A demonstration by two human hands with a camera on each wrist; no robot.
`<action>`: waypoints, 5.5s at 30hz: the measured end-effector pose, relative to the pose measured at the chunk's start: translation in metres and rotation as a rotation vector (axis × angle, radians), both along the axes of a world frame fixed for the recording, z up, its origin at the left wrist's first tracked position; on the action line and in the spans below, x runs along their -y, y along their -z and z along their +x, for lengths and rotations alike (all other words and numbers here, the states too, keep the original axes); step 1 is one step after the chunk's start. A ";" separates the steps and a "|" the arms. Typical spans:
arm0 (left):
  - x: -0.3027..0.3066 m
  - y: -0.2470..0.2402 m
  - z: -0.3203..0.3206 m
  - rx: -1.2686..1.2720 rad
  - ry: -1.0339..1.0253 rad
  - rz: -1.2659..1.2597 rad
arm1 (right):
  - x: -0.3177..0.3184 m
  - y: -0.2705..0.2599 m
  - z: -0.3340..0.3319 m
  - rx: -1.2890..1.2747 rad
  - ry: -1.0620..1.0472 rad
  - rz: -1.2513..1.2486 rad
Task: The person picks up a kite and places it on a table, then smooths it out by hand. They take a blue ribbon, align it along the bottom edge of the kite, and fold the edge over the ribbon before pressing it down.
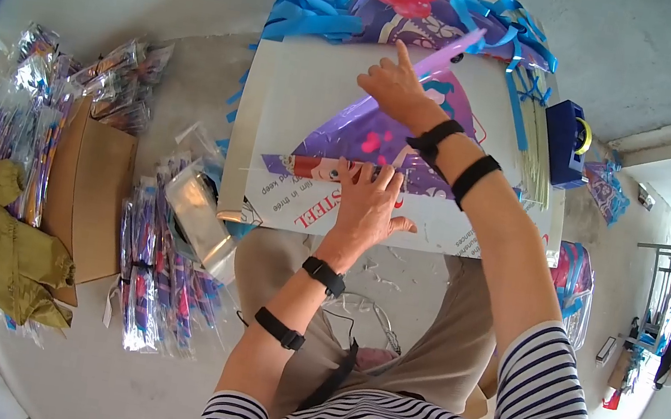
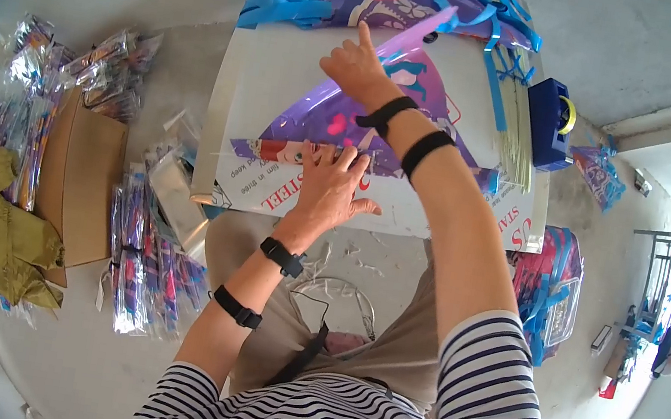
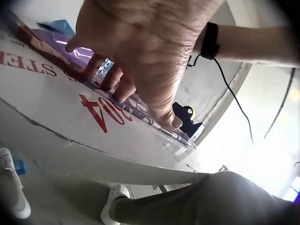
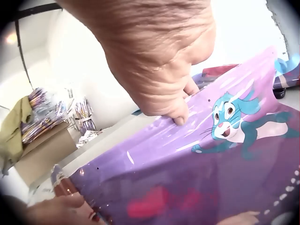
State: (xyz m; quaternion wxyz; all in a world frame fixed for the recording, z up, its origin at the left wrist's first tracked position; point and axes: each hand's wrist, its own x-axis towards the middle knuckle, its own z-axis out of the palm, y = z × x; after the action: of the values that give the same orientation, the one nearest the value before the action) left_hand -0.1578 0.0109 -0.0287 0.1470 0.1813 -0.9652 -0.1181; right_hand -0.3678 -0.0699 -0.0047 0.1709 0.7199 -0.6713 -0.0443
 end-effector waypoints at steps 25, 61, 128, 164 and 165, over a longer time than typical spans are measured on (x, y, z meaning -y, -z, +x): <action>-0.013 0.007 0.002 -0.003 -0.018 -0.072 | -0.134 0.059 0.049 0.245 -0.041 -0.423; -0.013 0.015 0.001 0.050 -0.027 -0.073 | -0.152 0.061 0.064 0.449 0.060 -0.452; 0.020 0.004 0.046 0.013 -0.156 -0.028 | -0.217 0.060 0.076 0.459 0.400 -0.075; 0.018 -0.011 -0.090 -0.127 0.299 0.102 | -0.219 0.066 0.075 0.665 0.424 -0.208; 0.006 -0.009 -0.080 -0.129 0.297 0.135 | -0.222 0.066 0.074 0.670 0.431 -0.141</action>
State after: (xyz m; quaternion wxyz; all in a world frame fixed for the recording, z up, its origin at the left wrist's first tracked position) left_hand -0.2382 0.0051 -0.0195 0.1771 0.0381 -0.9598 -0.2145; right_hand -0.2935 0.1516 -0.0708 -0.0216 0.5238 -0.8266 0.2044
